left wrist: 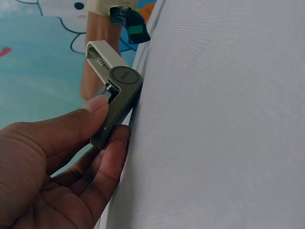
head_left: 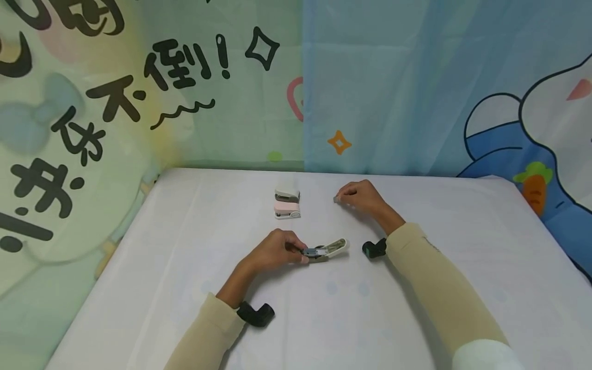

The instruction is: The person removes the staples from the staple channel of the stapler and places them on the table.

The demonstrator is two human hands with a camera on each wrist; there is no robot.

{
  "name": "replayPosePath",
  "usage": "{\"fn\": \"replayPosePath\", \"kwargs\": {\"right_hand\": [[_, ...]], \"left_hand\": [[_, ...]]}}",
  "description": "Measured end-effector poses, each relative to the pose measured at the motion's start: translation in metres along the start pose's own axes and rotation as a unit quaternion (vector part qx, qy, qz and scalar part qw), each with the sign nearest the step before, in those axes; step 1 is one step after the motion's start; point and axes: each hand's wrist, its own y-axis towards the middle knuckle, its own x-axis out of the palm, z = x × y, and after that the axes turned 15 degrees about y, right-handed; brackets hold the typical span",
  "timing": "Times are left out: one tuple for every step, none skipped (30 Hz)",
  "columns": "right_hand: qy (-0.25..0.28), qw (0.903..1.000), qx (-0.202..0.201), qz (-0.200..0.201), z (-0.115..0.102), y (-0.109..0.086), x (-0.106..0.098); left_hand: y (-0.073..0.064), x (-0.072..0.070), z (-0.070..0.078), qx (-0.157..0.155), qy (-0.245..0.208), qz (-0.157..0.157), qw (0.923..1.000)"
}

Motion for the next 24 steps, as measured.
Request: {"fn": "replayPosePath", "kwargs": {"right_hand": [[-0.003, 1.0000, 0.003, -0.001, 0.001, 0.001, -0.001], [-0.008, 1.0000, 0.002, -0.004, 0.002, 0.001, -0.001], [-0.011, 0.9999, 0.000, -0.007, 0.003, 0.001, -0.002], [-0.014, 0.9999, -0.002, -0.009, 0.004, 0.002, -0.003], [-0.017, 0.9998, -0.003, -0.011, 0.006, 0.002, -0.004], [-0.017, 0.9997, -0.004, -0.014, 0.007, 0.002, -0.005], [-0.019, 0.9997, -0.005, -0.015, 0.007, 0.002, -0.006], [-0.019, 0.9997, -0.006, -0.017, 0.008, 0.001, -0.007], [-0.019, 0.9997, -0.004, -0.016, 0.009, 0.001, -0.007], [-0.020, 0.9997, -0.004, -0.016, 0.009, 0.001, -0.008], [-0.021, 0.9996, -0.004, -0.018, 0.009, 0.000, -0.008], [-0.022, 0.9996, -0.003, -0.018, 0.009, 0.000, -0.008], [-0.024, 0.9995, -0.003, -0.018, 0.009, 0.000, -0.009], [-0.027, 0.9995, -0.001, -0.016, 0.009, 0.000, -0.008], [-0.030, 0.9994, 0.000, -0.015, 0.009, 0.000, -0.008], [-0.033, 0.9993, 0.000, -0.015, 0.008, 0.000, -0.008], [-0.038, 0.9992, 0.002, -0.014, 0.008, 0.000, -0.008], [-0.041, 0.9991, 0.004, -0.012, 0.008, -0.001, -0.008], [-0.046, 0.9989, 0.004, -0.012, 0.008, -0.001, -0.008], [-0.050, 0.9986, 0.005, -0.012, 0.007, -0.001, -0.009], [-0.056, 0.9983, 0.005, -0.012, 0.007, -0.002, -0.009], [-0.061, 0.9981, 0.004, -0.014, 0.006, -0.002, -0.010], [-0.065, 0.9978, 0.003, -0.015, 0.006, -0.003, -0.010], [-0.068, 0.9975, -0.001, -0.017, 0.005, -0.004, -0.011]], "left_hand": [[0.000, 0.000, 0.000, 0.000, 0.002, 0.001, 1.0000], [0.000, 0.000, 0.001, 0.000, 0.004, 0.002, 1.0000], [0.000, -0.001, 0.001, -0.001, 0.004, 0.003, 1.0000], [-0.001, -0.002, 0.002, -0.001, 0.005, 0.003, 1.0000], [-0.001, -0.002, 0.002, -0.003, 0.005, 0.004, 1.0000], [-0.001, -0.002, 0.003, -0.004, 0.004, 0.003, 1.0000], [-0.001, -0.003, 0.003, -0.004, 0.003, 0.003, 1.0000], [-0.001, -0.003, 0.003, -0.005, 0.003, 0.003, 1.0000], [-0.001, -0.003, 0.004, -0.005, 0.002, 0.003, 1.0000], [-0.001, -0.003, 0.004, -0.006, 0.003, 0.002, 1.0000], [-0.001, -0.002, 0.003, -0.007, 0.004, 0.002, 1.0000], [-0.001, -0.002, 0.003, -0.005, 0.003, 0.001, 1.0000], [-0.001, -0.002, 0.003, -0.003, 0.003, 0.001, 1.0000], [-0.001, -0.001, 0.003, -0.001, 0.002, 0.001, 1.0000], [-0.001, -0.001, 0.003, 0.000, 0.001, 0.001, 1.0000], [-0.001, -0.001, 0.003, 0.002, -0.001, 0.001, 1.0000], [-0.001, -0.001, 0.002, 0.003, -0.002, 0.001, 1.0000], [-0.001, 0.000, 0.002, 0.005, -0.002, 0.002, 1.0000], [-0.001, 0.000, 0.002, 0.005, -0.002, 0.003, 1.0000], [-0.001, 0.000, 0.002, 0.005, -0.002, 0.003, 1.0000], [-0.001, 0.000, 0.001, 0.005, -0.001, 0.003, 1.0000], [-0.001, 0.000, 0.001, 0.006, -0.001, 0.004, 1.0000], [-0.001, 0.000, 0.001, 0.006, 0.000, 0.005, 1.0000], [-0.001, 0.001, 0.001, 0.006, 0.001, 0.005, 1.0000]]}}
